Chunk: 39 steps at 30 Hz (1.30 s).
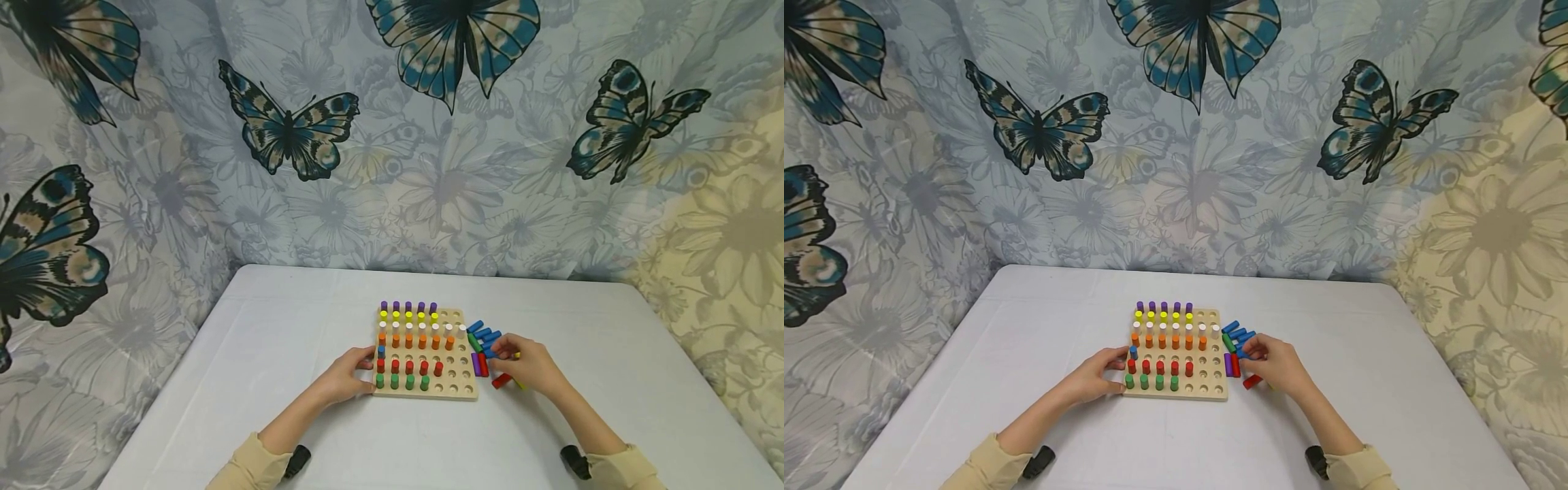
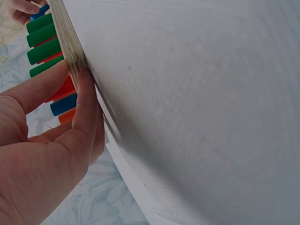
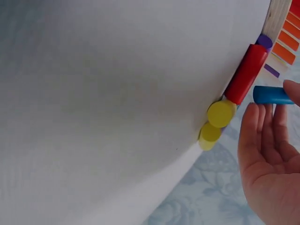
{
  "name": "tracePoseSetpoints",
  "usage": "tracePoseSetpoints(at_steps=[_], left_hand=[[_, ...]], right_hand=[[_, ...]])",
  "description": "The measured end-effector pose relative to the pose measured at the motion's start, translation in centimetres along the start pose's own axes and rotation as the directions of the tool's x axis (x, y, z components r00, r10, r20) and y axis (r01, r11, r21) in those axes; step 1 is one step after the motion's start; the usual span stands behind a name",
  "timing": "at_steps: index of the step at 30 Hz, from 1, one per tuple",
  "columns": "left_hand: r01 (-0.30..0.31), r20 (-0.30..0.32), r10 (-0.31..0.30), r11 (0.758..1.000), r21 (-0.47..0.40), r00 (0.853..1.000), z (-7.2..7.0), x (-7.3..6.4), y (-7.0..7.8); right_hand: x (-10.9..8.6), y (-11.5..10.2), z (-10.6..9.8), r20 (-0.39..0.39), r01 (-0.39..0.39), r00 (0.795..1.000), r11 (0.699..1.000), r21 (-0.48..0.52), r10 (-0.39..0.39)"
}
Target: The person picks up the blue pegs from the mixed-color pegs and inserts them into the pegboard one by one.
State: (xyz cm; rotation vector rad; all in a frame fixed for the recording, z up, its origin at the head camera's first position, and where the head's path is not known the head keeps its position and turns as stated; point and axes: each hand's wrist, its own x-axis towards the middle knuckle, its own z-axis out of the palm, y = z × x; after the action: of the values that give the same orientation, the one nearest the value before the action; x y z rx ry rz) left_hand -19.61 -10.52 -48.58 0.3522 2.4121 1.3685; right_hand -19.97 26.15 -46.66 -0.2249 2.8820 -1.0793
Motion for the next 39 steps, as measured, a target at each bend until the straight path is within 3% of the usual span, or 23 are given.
tracePoseSetpoints(at_steps=[10, 20, 32, 39], left_hand=[[0.002, -0.002, -0.002, 1.0, 0.003, 1.0, 0.0, 0.0, 0.1], [0.01, 0.0, -0.01, 1.0, 0.007, 1.0, 0.0, 0.1, 0.1], [0.006, -0.001, -0.006, 1.0, 0.001, 1.0, 0.0, 0.1, 0.1], [-0.006, -0.002, 0.006, 1.0, -0.003, 1.0, 0.0, 0.1, 0.0]], right_hand=[[0.1, -0.2, 0.0, 0.025, -0.084, 0.996, 0.986, 0.146, 0.081], [0.1, -0.5, 0.0, 0.084, -0.157, 0.987, 0.927, 0.34, 0.136], [0.7, -2.4, 0.6, 0.127, -0.137, 0.988, 0.883, 0.448, 0.088], [1.3, -3.5, 1.4, 0.149, -0.083, 0.989, 0.875, 0.478, 0.012]])
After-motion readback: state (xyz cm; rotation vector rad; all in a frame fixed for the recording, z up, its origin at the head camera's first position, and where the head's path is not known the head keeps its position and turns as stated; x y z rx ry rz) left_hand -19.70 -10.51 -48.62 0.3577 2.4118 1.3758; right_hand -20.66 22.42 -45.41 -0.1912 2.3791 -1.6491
